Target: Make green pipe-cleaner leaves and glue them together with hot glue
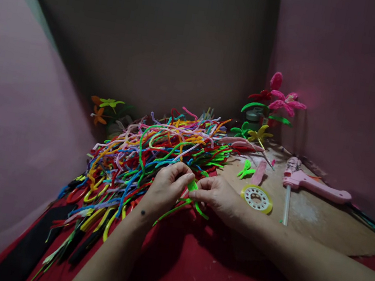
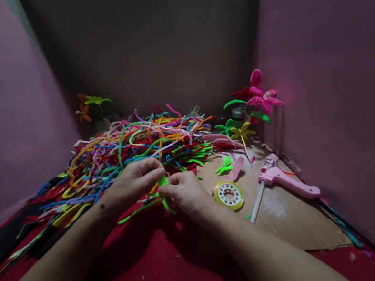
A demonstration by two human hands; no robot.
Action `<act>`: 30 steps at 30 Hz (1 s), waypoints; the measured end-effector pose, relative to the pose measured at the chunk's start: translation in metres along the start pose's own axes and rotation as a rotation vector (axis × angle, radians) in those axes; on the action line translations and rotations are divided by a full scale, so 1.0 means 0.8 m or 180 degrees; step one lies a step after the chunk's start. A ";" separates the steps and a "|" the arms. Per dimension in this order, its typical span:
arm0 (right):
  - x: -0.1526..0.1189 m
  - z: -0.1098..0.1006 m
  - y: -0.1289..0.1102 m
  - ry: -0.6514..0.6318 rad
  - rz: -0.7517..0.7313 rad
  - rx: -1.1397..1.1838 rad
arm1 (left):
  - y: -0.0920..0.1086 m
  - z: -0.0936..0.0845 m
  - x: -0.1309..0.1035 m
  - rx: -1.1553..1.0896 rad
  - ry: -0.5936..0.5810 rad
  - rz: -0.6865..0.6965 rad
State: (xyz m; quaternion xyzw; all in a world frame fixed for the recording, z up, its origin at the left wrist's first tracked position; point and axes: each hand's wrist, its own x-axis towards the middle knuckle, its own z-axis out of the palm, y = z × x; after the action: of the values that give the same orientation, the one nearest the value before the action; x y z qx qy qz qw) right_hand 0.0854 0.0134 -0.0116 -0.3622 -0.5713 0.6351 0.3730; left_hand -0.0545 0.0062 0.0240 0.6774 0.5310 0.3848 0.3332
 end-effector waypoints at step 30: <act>0.012 -0.014 0.003 0.1034 -0.0547 -0.0399 | -0.007 0.022 -0.005 0.1152 0.0367 0.0231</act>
State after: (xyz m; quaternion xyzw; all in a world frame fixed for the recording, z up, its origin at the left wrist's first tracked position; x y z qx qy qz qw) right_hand 0.0906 0.0269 -0.0149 -0.4324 -0.5708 0.4973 0.4898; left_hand -0.0424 0.0025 0.0098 0.7219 0.5849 0.3331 0.1609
